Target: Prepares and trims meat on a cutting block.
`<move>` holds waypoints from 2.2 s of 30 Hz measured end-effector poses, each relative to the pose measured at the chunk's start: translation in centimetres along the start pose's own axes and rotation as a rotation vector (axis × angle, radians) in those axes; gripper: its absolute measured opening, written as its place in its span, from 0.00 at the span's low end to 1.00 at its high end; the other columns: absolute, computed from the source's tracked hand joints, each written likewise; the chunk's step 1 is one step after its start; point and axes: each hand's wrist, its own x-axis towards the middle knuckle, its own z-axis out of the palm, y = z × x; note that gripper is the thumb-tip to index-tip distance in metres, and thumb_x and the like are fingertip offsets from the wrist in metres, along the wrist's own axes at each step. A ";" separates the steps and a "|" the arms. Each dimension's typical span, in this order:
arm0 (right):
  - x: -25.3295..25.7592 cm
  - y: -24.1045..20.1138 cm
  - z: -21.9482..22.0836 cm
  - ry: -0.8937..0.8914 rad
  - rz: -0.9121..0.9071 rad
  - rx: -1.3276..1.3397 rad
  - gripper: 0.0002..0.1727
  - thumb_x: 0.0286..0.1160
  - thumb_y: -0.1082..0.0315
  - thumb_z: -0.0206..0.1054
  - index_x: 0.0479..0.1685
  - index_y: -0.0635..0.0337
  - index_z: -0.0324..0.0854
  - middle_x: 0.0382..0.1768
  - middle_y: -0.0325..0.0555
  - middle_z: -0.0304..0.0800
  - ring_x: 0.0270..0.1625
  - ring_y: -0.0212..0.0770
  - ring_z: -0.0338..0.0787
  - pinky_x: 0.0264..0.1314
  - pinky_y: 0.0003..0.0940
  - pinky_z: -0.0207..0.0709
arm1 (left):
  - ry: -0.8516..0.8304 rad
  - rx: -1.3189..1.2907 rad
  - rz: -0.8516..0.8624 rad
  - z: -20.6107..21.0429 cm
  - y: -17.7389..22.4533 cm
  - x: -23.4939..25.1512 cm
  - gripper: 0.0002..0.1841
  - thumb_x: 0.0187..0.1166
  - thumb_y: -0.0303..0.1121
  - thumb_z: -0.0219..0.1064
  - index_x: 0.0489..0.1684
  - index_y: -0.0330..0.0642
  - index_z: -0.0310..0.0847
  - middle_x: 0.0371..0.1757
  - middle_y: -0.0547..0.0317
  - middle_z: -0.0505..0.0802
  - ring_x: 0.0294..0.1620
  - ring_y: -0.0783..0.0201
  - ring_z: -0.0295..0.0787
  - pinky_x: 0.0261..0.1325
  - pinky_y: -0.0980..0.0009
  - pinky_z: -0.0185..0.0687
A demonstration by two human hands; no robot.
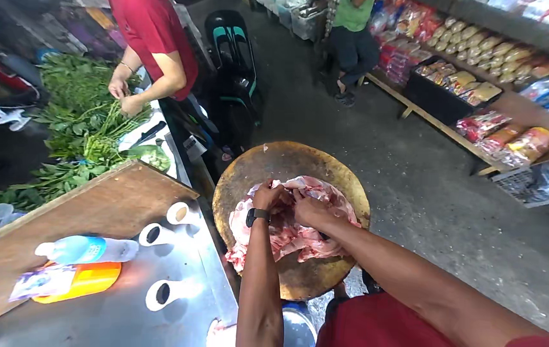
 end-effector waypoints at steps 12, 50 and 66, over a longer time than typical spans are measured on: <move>1.8 3.0 0.4 -0.115 -0.136 0.226 0.49 0.78 0.62 0.66 0.98 0.51 0.40 0.80 0.63 0.74 0.74 0.63 0.82 0.71 0.68 0.76 | 0.057 0.097 -0.078 -0.1 0.2 -1.7 0.28 0.77 0.59 0.65 0.71 0.56 0.84 0.61 0.43 0.93 0.66 0.39 0.88 0.66 0.29 0.76; 1.5 3.9 1.5 -0.310 -0.457 -0.123 0.63 0.67 0.66 0.74 0.98 0.32 0.28 0.54 0.69 0.88 0.51 0.67 0.90 0.49 0.68 0.82 | 0.366 0.185 -0.097 -1.2 -2.1 -6.9 0.20 0.73 0.43 0.72 0.61 0.47 0.87 0.64 0.45 0.89 0.64 0.45 0.87 0.66 0.39 0.81; -4.6 12.4 2.7 -0.401 -0.341 -0.388 0.56 0.67 0.66 0.75 0.97 0.41 0.43 0.56 0.68 0.88 0.57 0.70 0.89 0.56 0.71 0.81 | 0.255 0.445 -0.049 0.8 1.5 -4.7 0.22 0.73 0.51 0.66 0.65 0.58 0.87 0.71 0.44 0.85 0.68 0.39 0.84 0.65 0.36 0.79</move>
